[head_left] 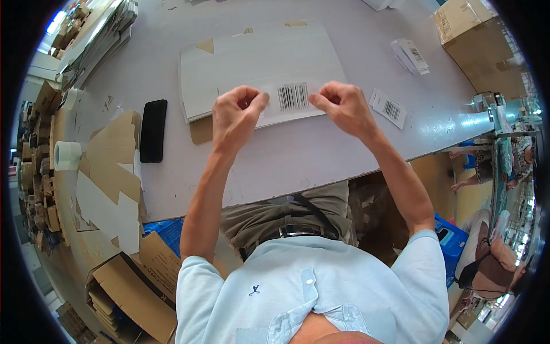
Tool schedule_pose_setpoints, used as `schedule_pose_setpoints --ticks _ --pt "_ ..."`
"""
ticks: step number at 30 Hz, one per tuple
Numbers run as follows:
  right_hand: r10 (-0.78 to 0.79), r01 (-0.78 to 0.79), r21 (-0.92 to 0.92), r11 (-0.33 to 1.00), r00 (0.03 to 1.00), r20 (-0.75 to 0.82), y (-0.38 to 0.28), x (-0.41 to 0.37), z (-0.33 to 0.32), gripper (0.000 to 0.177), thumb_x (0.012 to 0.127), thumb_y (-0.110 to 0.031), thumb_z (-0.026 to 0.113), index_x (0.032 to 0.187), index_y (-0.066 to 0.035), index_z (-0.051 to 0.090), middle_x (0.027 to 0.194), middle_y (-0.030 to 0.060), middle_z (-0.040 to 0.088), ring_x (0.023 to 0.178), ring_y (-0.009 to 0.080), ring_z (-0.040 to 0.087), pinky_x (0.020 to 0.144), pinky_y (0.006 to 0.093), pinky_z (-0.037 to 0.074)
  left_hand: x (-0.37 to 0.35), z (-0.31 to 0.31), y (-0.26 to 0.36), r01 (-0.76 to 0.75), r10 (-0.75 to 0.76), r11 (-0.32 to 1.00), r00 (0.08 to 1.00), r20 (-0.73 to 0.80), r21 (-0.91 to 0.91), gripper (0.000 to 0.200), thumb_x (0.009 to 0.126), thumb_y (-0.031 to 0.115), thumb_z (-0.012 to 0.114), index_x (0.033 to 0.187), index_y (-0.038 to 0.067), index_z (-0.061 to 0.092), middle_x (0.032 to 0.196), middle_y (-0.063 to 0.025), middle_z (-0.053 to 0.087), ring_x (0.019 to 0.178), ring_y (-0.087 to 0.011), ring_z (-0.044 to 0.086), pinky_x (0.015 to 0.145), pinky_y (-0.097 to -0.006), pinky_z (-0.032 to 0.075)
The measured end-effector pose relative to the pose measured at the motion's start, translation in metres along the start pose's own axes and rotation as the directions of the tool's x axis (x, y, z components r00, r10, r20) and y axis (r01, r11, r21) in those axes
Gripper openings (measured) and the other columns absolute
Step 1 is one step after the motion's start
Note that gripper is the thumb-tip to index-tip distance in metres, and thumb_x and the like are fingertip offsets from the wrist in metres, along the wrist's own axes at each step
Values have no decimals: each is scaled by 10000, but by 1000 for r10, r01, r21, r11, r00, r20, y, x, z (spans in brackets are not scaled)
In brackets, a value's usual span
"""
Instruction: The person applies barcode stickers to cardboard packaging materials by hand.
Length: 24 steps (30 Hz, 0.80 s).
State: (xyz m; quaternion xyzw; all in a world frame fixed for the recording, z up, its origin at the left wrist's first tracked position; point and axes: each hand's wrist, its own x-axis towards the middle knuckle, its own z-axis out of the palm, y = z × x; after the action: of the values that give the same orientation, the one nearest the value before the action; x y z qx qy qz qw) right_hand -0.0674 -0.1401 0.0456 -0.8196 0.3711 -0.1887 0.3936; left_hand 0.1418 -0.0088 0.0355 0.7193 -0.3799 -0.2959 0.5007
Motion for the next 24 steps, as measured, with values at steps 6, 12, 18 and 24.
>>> schedule_pose_setpoints --ticks 6,12,18,24 --pt "54 -49 -170 984 998 23 31 43 25 321 918 -342 752 836 -33 769 650 37 666 599 117 596 575 300 473 29 20 -22 -1 36 934 995 -93 357 213 885 237 716 877 32 773 732 -42 701 700 -137 642 677 -312 513" --pt "78 -73 -249 966 997 12 35 50 32 327 905 -372 744 838 -54 787 692 55 715 636 145 660 619 322 524 28 28 -25 2 75 874 988 -138 486 217 896 238 686 874 38 769 771 -80 734 746 -224 701 760 -377 548" --pt "102 -96 -293 951 995 8 32 52 34 339 899 -393 736 821 -67 789 698 56 718 645 160 669 627 332 532 29 30 -29 -44 143 835 980 -140 548 198 905 225 682 863 46 755 777 -98 731 755 -248 709 757 -396 553" --pt "117 -93 -381 920 992 40 33 56 36 386 893 -444 736 791 -74 772 675 57 699 631 177 659 621 357 531 28 34 -25 -70 183 804 974 -133 590 191 912 209 674 826 44 715 789 -103 721 748 -272 705 744 -420 556"
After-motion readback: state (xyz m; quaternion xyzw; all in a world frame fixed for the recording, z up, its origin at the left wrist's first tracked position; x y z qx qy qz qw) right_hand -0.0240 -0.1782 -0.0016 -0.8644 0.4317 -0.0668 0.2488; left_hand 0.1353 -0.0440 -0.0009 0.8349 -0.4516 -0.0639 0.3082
